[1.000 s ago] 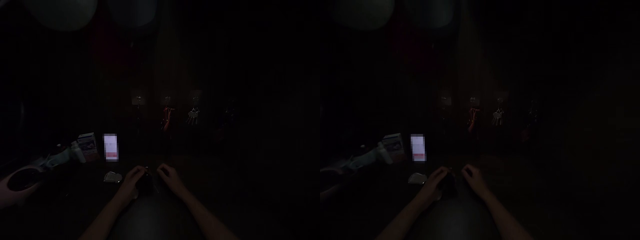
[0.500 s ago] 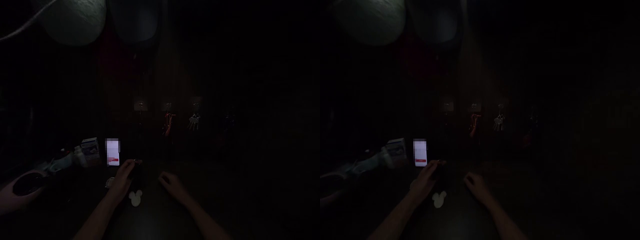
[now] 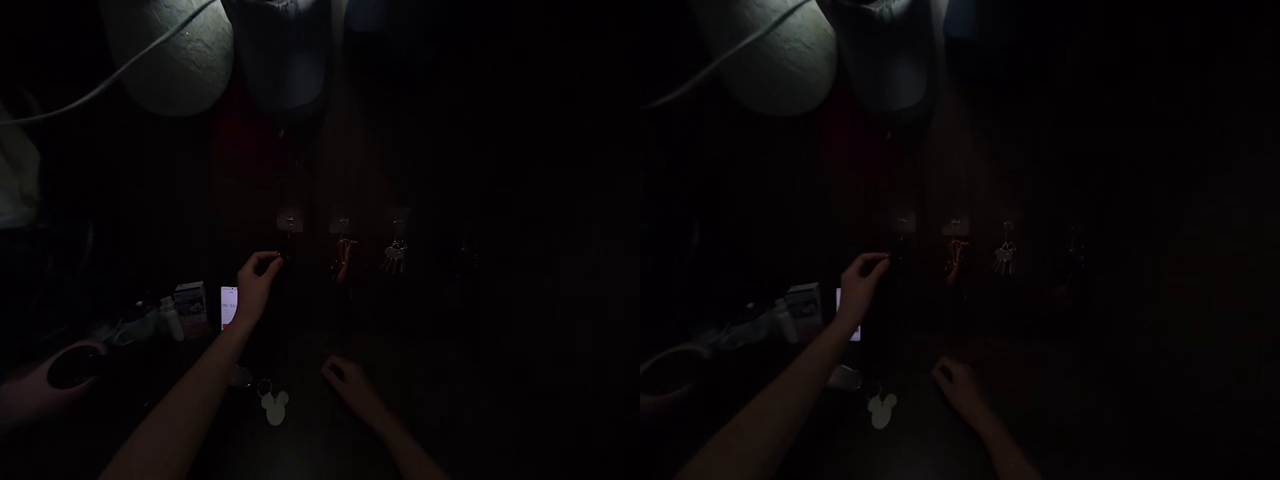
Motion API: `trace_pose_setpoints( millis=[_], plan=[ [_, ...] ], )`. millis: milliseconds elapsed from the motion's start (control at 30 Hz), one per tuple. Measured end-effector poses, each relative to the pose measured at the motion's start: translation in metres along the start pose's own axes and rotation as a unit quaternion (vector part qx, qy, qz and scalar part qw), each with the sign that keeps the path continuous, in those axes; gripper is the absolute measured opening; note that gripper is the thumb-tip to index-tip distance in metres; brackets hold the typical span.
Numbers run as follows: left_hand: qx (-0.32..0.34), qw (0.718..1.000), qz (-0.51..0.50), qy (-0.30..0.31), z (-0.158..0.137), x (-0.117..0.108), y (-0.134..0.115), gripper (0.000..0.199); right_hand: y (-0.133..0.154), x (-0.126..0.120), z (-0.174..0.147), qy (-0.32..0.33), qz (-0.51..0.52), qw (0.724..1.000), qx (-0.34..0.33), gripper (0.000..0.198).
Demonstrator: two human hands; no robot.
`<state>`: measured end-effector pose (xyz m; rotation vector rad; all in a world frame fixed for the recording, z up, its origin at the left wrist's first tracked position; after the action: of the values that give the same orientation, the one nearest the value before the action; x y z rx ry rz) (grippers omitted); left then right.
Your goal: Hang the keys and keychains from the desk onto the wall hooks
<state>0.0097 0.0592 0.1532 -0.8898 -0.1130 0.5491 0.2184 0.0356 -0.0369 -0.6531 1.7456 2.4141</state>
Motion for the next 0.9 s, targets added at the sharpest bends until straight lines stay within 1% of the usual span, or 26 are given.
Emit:
trace_pose_setpoints(
  millis=[100,233,367,567,900],
  plan=[
    [0.055,0.997,0.033,-0.031,0.014,0.005,-0.014,0.017,-0.001,0.000,0.001,0.000,0.000,1.000,0.001,0.020],
    [0.085,0.993,0.060,-0.048,0.025,0.014,-0.021,0.021,-0.002,0.000,0.001,-0.001,-0.005,1.000,-0.004,0.021],
    [0.087,0.990,0.096,-0.063,0.032,0.019,-0.023,0.023,-0.004,0.000,0.002,0.000,-0.004,1.000,-0.004,0.021],
    [0.095,0.984,0.137,-0.061,0.039,0.023,-0.020,0.021,-0.008,0.001,0.003,-0.005,0.010,1.000,0.000,0.020],
    [0.110,0.983,0.141,-0.040,0.037,0.029,-0.007,0.025,-0.007,0.000,0.003,-0.003,0.009,1.000,0.008,0.019]
  ],
)
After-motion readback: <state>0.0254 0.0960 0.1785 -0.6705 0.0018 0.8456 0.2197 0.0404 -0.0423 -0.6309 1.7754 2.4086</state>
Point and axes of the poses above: each hand's wrist, its own z-axis towards the middle knuckle, its own x-axis out of the palm, y = z × x, the point moved 6 cm from there along z, towards the middle knuckle, and after that the axes turned 13 degrees about z, right-handed, at the moved point
